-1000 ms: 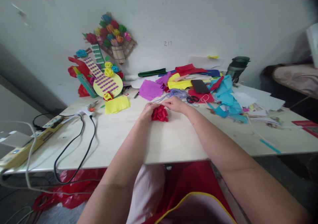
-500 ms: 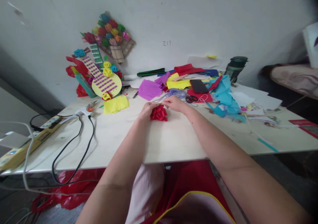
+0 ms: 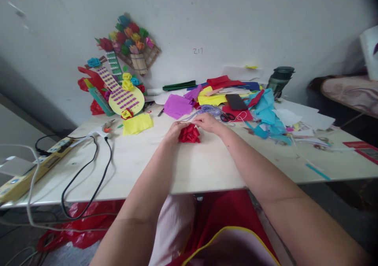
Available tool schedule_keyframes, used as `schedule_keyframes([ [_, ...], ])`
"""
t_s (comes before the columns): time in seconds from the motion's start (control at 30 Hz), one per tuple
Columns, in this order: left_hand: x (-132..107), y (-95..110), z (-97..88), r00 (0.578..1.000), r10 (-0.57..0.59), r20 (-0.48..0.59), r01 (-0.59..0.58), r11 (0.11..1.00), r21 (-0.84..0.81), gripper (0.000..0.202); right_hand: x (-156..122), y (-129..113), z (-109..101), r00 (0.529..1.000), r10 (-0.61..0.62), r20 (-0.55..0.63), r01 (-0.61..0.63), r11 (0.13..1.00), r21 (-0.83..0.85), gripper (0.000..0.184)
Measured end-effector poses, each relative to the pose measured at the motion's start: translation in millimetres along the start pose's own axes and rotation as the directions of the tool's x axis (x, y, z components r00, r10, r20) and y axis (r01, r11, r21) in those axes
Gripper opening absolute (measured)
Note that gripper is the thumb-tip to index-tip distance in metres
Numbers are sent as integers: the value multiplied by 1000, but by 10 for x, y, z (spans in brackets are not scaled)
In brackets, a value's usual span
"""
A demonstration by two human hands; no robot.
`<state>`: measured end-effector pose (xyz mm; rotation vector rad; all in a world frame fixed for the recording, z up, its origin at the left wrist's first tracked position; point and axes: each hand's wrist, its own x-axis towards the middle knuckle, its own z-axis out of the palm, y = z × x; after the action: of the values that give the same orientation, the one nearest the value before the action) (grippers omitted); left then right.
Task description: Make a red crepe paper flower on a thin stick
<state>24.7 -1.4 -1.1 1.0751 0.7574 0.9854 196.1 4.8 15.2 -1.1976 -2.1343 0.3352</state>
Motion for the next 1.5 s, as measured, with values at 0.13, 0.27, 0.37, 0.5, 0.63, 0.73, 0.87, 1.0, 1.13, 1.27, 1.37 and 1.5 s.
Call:
schedule_keyframes([
  [0.13, -11, 7, 4, 1000, -6, 18, 6, 1000, 2, 14, -4, -37, -11, 1000, 6, 1, -6, 998, -64, 20],
  [0.27, 10, -14, -15, 999, 10, 40, -9, 1000, -9, 13, -8, -64, -17, 1000, 4, -5, -5, 999, -34, 18],
  [0.37, 21, -23, -22, 999, 9, 40, -8, 1000, -9, 13, -9, -69, -14, 1000, 16, 0, -16, 1000, -19, 18],
  [0.5, 18, -28, -26, 999, 26, 30, -26, 1000, -5, 12, -11, -73, -10, 999, 43, 0, -43, 999, -6, 17],
  [0.63, 21, -39, -38, 999, 26, 29, -26, 1000, 14, 13, -12, -77, -7, 998, 56, -4, -56, 997, 51, 15],
  [0.73, 27, -44, -44, 999, 24, 24, -25, 999, 21, 12, -10, -72, 0, 998, 68, -5, -67, 992, 104, 14],
  [0.87, 32, -49, -45, 999, 31, 27, -32, 999, 28, 12, -7, -64, 11, 997, 84, -1, -82, 982, 173, 12],
  [1.0, 39, -55, -41, 999, 35, 7, -35, 999, 33, 14, -12, -80, 9, 993, 118, 26, -121, 957, 265, 8],
  [1.13, 47, -54, -39, 1000, 31, 2, -31, 999, 38, 15, -15, -85, 11, 994, 112, 18, -113, 951, 287, 6],
  [1.27, 54, -57, -38, 1000, 20, -8, -20, 999, 35, 15, -2, -52, 33, 994, 110, 7, -108, 953, 283, 6],
  [1.37, 66, -69, -33, 999, 6, -33, -4, 999, 35, 14, 8, -30, 49, 992, 128, 3, -124, 953, 275, 4],
  [1.5, 83, -82, -23, 999, 2, -50, -1, 999, 34, 14, 13, -29, 54, 987, 158, 10, -155, 949, 274, 5],
])
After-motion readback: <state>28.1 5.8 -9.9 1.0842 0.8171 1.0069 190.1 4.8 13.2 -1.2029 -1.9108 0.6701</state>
